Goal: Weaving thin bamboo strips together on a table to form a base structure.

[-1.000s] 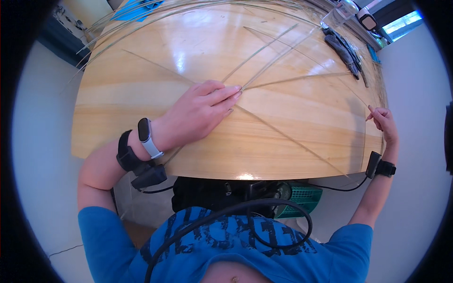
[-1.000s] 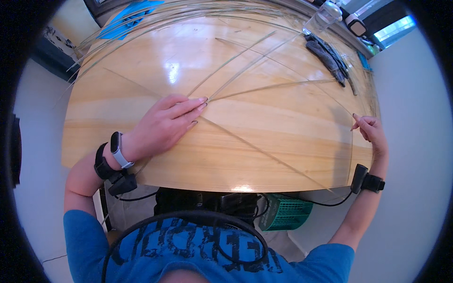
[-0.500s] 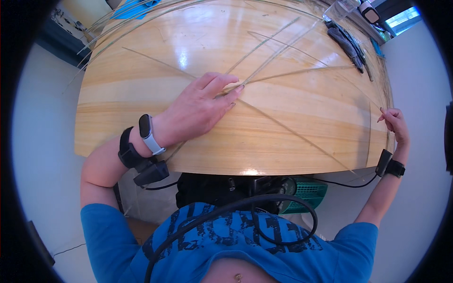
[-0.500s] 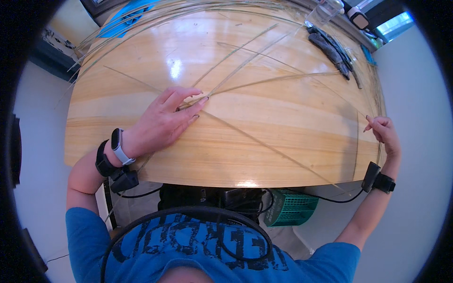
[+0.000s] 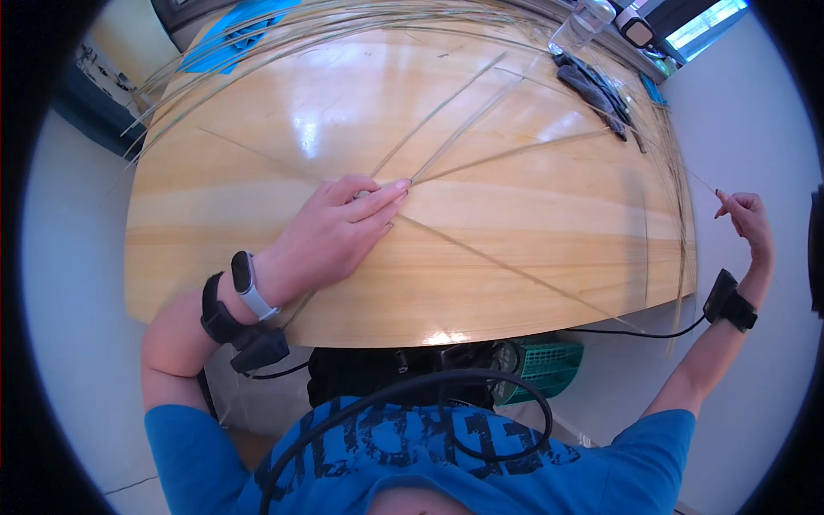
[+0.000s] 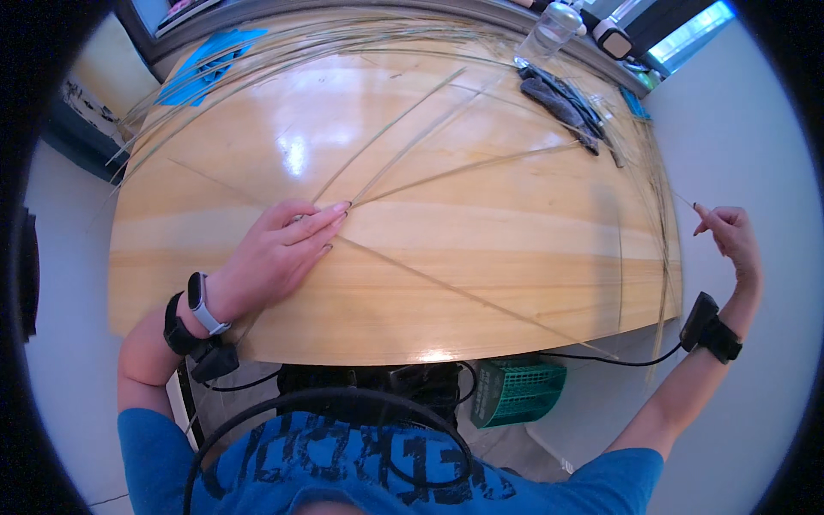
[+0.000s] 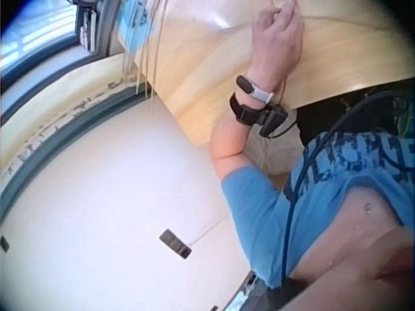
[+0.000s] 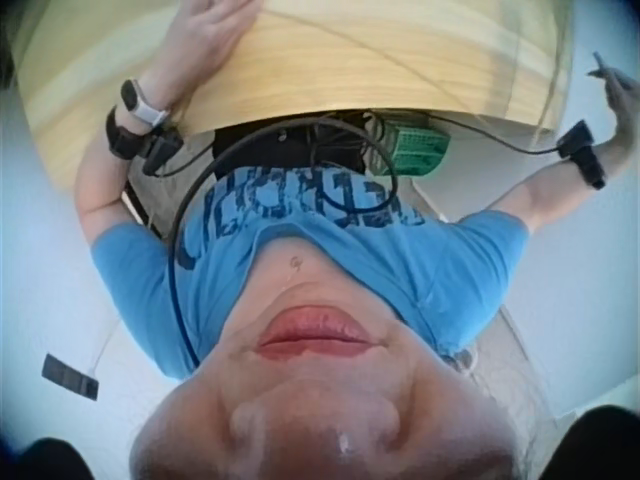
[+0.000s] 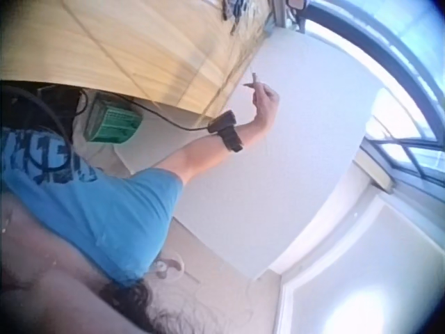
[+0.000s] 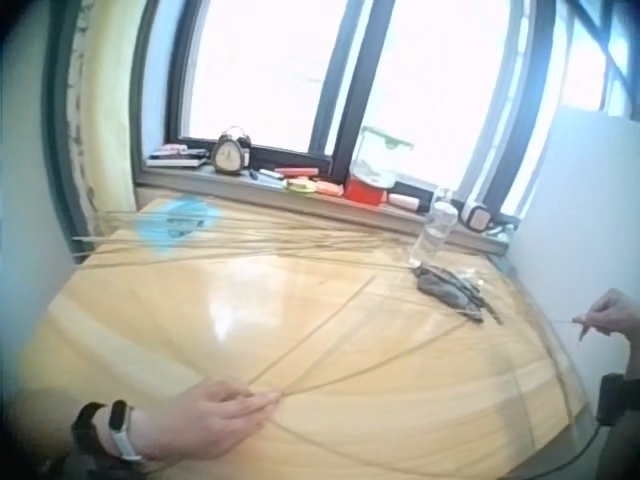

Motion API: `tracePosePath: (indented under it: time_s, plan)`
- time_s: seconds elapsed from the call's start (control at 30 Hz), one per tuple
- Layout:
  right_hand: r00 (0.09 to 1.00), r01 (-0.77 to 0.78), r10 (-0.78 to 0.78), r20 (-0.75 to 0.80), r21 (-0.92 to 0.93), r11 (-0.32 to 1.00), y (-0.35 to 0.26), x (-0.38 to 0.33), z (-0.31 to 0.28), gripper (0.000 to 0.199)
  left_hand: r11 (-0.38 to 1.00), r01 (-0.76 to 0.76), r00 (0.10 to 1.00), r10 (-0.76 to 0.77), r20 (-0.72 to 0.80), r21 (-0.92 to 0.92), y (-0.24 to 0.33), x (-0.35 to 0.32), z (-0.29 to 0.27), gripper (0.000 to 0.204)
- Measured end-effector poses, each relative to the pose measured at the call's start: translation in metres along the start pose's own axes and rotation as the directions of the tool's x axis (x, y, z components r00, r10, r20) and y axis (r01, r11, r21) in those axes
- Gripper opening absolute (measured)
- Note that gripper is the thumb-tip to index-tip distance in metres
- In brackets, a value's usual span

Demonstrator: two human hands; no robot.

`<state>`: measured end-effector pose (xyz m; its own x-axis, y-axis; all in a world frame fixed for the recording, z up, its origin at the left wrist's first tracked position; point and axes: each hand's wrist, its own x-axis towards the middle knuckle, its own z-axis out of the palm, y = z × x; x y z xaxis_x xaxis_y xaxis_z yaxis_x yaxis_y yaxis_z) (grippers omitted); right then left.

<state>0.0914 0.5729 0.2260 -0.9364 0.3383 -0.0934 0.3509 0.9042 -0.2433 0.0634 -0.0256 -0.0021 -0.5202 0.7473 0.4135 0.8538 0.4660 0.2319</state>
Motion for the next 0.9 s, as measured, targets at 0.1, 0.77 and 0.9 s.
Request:
tracePosePath:
  time_s: [0.1,0.77,0.9]
  plan:
    - [0.996,0.044,-0.052,-0.069,-0.103,0.994,-0.014,-0.004,-0.026,0.045,1.000,-0.007,1.000,0.006,0.009,0.011,-0.001,0.001,0.000,0.035]
    - [0.941,-0.035,-0.020,0.338,0.154,0.987,0.000,0.069,0.076,0.041,0.999,-0.041,0.999,0.041,-0.033,0.005,-0.002,-0.001,0.001,0.032]
    - [0.869,-0.060,-0.064,0.491,0.232,0.971,-0.025,0.074,0.108,0.038,1.000,-0.029,0.999,0.029,-0.016,0.007,-0.002,-0.002,0.001,0.032]
